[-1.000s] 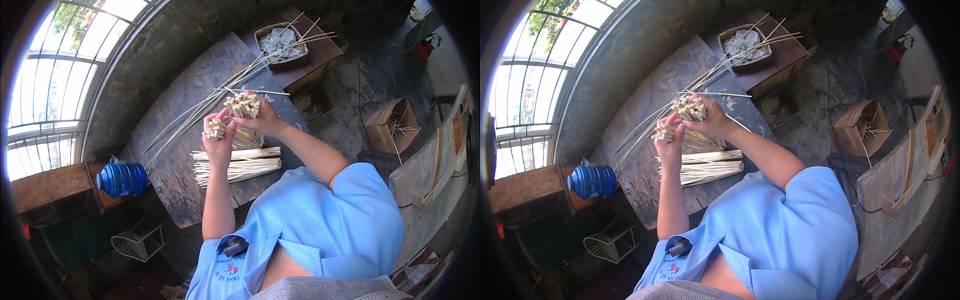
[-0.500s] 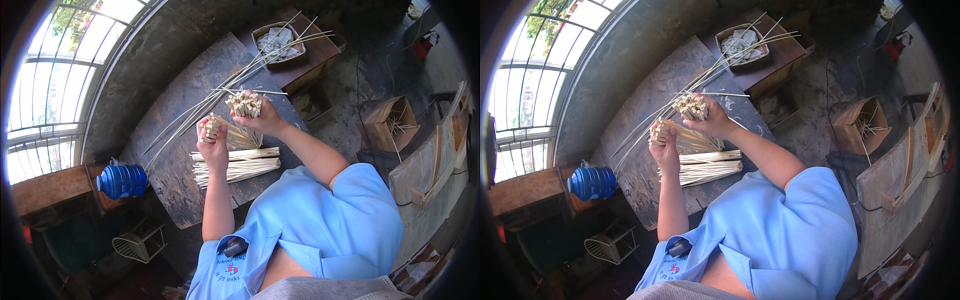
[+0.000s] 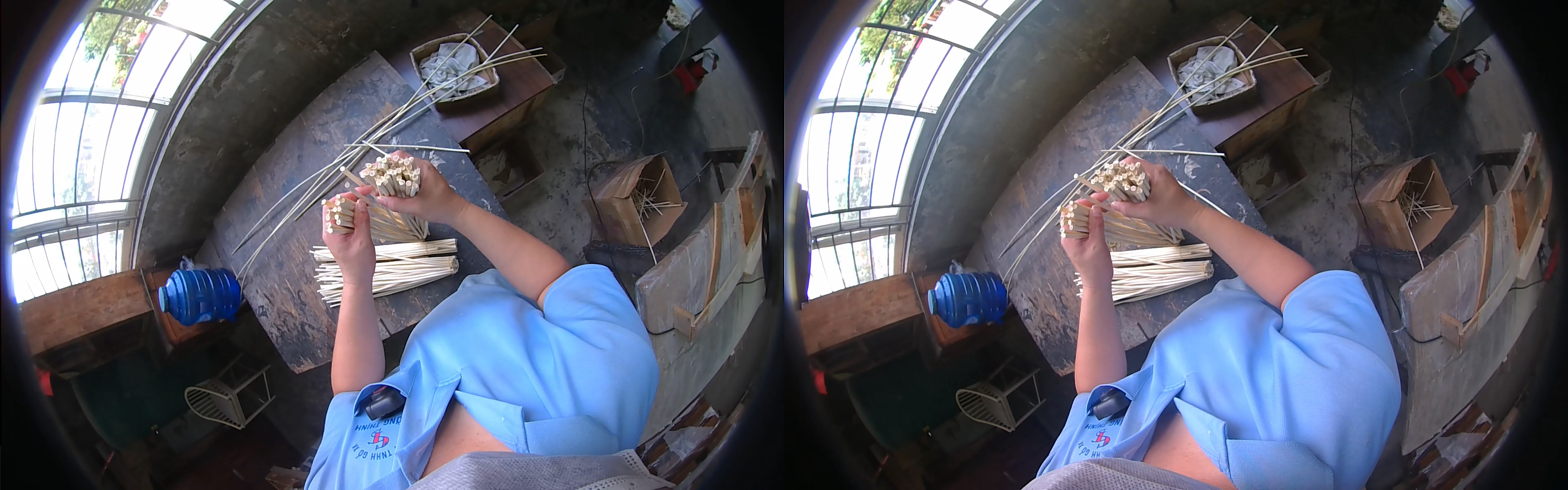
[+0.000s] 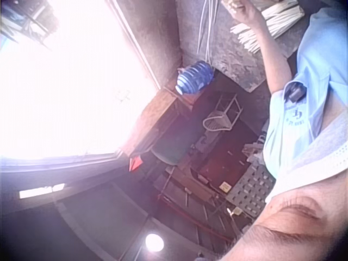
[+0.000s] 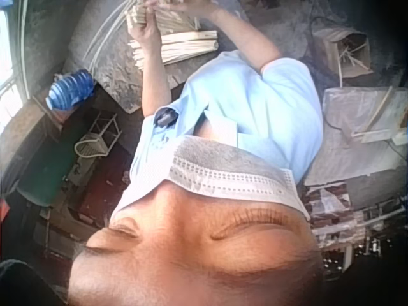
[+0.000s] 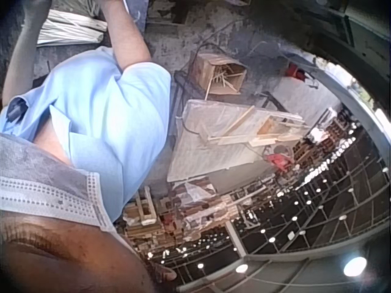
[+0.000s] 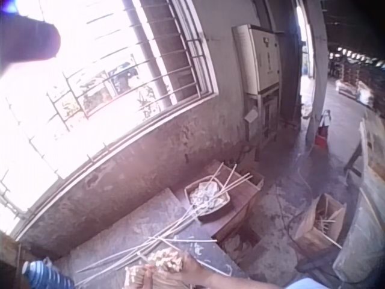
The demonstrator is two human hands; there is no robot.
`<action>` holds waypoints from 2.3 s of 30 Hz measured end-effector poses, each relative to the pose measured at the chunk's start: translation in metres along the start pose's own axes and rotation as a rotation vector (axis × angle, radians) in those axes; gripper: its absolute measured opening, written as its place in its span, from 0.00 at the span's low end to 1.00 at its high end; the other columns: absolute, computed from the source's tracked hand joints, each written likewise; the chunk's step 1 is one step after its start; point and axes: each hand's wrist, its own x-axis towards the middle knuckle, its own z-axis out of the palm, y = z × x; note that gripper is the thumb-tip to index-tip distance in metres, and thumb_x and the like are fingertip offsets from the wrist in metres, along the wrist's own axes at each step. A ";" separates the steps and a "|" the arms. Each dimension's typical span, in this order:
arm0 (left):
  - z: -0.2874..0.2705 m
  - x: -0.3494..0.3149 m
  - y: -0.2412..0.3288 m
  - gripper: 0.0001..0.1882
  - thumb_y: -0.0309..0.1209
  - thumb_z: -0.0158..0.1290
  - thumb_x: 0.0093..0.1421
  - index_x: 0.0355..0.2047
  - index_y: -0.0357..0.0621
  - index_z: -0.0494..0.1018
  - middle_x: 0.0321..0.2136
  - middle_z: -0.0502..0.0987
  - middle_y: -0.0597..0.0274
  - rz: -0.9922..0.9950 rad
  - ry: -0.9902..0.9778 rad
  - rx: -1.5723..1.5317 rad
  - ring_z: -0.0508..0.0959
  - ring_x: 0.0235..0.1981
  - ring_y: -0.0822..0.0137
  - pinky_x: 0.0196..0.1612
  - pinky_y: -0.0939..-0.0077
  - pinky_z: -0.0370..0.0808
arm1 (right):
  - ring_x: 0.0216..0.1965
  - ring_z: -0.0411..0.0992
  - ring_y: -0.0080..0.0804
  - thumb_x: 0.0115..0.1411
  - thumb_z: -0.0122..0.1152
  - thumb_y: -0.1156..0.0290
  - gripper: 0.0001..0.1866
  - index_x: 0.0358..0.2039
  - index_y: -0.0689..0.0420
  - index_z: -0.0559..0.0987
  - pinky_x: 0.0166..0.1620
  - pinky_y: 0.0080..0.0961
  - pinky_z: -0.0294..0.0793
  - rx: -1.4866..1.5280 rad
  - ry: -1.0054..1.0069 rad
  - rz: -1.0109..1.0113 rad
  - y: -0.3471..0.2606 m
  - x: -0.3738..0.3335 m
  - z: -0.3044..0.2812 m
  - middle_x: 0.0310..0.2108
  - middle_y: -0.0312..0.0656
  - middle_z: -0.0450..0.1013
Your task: The person sorts and bundles thin bamboo sticks on a wooden workbench. They repeatedly gather sticks, align them, and separate them into smaller groups, occasionally inspecting the ends.
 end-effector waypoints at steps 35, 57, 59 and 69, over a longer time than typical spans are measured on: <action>-0.003 0.001 0.004 0.12 0.26 0.60 0.65 0.46 0.33 0.76 0.38 0.81 0.61 -0.114 -0.012 0.058 0.78 0.42 0.74 0.48 0.77 0.74 | 0.42 0.79 0.22 0.53 0.70 0.79 0.20 0.45 0.56 0.74 0.47 0.24 0.79 -0.054 0.049 -0.005 0.006 0.010 0.007 0.38 0.36 0.79; -0.006 0.003 0.000 0.11 0.30 0.63 0.64 0.42 0.37 0.78 0.36 0.78 0.67 -0.058 0.006 0.207 0.75 0.36 0.78 0.40 0.81 0.72 | 0.40 0.77 0.19 0.54 0.68 0.81 0.20 0.43 0.54 0.70 0.44 0.22 0.79 0.071 0.029 -0.016 0.006 0.006 -0.003 0.37 0.35 0.79; -0.006 0.004 0.003 0.11 0.30 0.63 0.64 0.42 0.36 0.78 0.34 0.79 0.68 -0.100 0.004 0.173 0.75 0.35 0.78 0.41 0.80 0.73 | 0.40 0.78 0.20 0.54 0.68 0.80 0.20 0.43 0.54 0.70 0.44 0.23 0.79 0.016 0.055 -0.010 0.008 0.006 -0.004 0.37 0.35 0.79; -0.014 0.003 -0.002 0.10 0.29 0.60 0.66 0.44 0.37 0.79 0.33 0.82 0.64 -0.160 0.008 0.071 0.77 0.37 0.76 0.44 0.78 0.74 | 0.42 0.79 0.21 0.54 0.68 0.81 0.19 0.43 0.54 0.70 0.47 0.24 0.80 0.023 0.036 -0.008 0.008 0.003 -0.003 0.39 0.35 0.79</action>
